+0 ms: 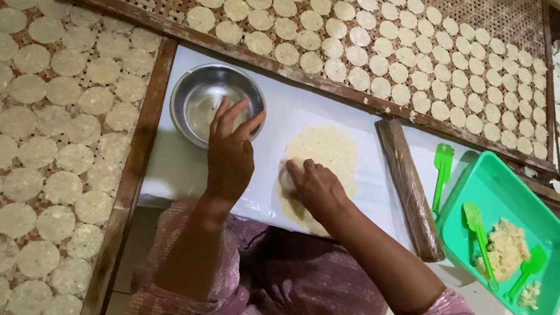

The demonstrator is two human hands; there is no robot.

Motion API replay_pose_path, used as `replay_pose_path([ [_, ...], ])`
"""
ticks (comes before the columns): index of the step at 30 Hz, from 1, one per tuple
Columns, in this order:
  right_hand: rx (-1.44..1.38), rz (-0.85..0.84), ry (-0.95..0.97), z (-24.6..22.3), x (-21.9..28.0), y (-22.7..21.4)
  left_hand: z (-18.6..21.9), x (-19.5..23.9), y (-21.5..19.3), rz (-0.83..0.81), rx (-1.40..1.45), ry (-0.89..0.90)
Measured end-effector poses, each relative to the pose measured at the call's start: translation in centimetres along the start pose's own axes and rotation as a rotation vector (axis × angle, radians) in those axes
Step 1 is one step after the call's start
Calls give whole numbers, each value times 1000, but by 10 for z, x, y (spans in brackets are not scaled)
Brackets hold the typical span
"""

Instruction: The person uses a small round cutter to press into a sheet of dough, creating circular shapes. They then lift the cut dough circles and arrange them on a white surface, occasionally gathering the excess dough scraps.

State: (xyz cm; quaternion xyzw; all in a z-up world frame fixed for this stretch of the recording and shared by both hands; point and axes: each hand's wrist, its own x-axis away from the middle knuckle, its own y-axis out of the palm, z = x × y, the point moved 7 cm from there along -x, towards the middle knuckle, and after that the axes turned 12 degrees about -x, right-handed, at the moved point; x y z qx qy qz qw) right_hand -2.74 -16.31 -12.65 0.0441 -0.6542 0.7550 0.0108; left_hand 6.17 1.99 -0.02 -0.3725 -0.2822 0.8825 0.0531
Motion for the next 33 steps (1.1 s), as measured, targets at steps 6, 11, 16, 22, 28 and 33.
replay_pose_path([
  [6, -93, -10, 62, 1, 0, -8, 12, -5, -13, -33, 32, -38],
  [11, -95, 27, -41, -19, -1, -31, 4, -3, -4, -32, -3, -8],
  [16, 11, -13, -53, -18, -2, -24, 2, -2, -3, -23, 33, -10],
  [22, 69, -24, 113, -5, -1, -19, -1, 2, 1, 52, -57, 39],
  [28, -202, -74, 157, -1, 2, -33, -7, 6, 3, 97, -1, 20],
  [33, -312, -85, 12, -23, 16, -68, -8, 9, -9, 115, 32, 11],
])
